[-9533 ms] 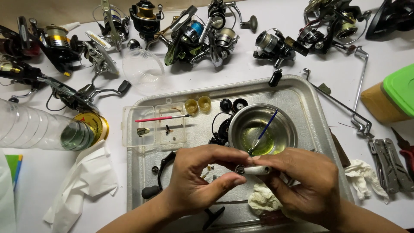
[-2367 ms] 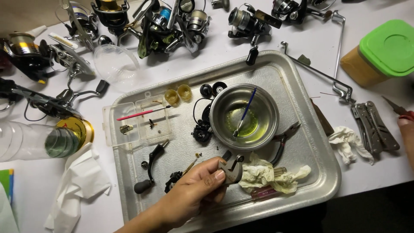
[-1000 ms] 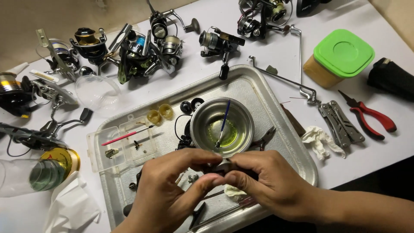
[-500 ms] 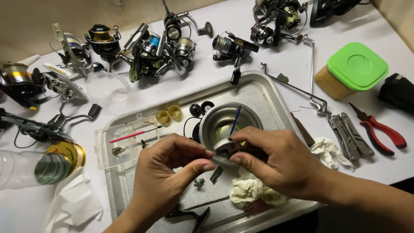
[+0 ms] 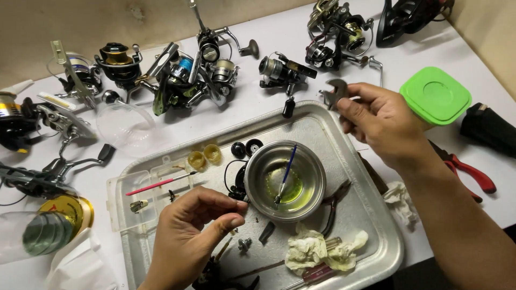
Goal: Disassembling, cleaning, and reassembling internal components of a fishing reel using various hand tools.
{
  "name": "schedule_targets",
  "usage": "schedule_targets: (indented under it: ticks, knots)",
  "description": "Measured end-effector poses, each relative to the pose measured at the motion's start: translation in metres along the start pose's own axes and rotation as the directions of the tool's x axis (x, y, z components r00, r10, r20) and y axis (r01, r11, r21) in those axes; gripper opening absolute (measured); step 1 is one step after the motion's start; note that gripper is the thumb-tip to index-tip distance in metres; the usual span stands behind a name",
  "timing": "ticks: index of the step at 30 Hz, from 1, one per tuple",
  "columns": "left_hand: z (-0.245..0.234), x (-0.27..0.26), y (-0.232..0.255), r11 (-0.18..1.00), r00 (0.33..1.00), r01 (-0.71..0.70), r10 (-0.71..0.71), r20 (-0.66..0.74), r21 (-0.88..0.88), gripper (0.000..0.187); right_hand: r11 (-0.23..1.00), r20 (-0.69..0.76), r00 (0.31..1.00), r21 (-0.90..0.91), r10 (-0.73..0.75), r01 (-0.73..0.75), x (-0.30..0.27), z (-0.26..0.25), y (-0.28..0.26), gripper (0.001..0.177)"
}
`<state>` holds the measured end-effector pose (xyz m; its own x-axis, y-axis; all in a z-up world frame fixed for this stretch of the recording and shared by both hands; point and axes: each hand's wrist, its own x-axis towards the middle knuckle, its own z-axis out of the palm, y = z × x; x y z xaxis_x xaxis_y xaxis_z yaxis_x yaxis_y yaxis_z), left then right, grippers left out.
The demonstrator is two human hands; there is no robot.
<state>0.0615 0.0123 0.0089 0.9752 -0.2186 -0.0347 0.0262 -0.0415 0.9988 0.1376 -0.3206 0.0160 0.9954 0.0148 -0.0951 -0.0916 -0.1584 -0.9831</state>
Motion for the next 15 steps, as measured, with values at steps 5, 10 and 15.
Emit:
schedule_targets:
  ticks: [5, 10, 15]
  knots:
    - [0.0, 0.002, -0.008, 0.997, 0.999, 0.046, -0.044, -0.03, 0.058, 0.02, 0.996, -0.207, 0.978, 0.084, 0.004, 0.014, 0.012, -0.021, 0.029, 0.02]
    - [-0.002, 0.004, -0.018, 0.995, 0.997, 0.055, -0.051, -0.049, 0.083, 0.02, 0.999, -0.212, 0.976, -0.007, 0.049, -0.052, 0.01, -0.028, 0.021, 0.025]
    - [-0.003, 0.005, -0.021, 0.997, 0.998, 0.019, -0.015, -0.059, 0.069, 0.022, 0.956, -0.245, 0.97, -0.282, 0.012, -0.083, 0.008, -0.036, 0.019, 0.022]
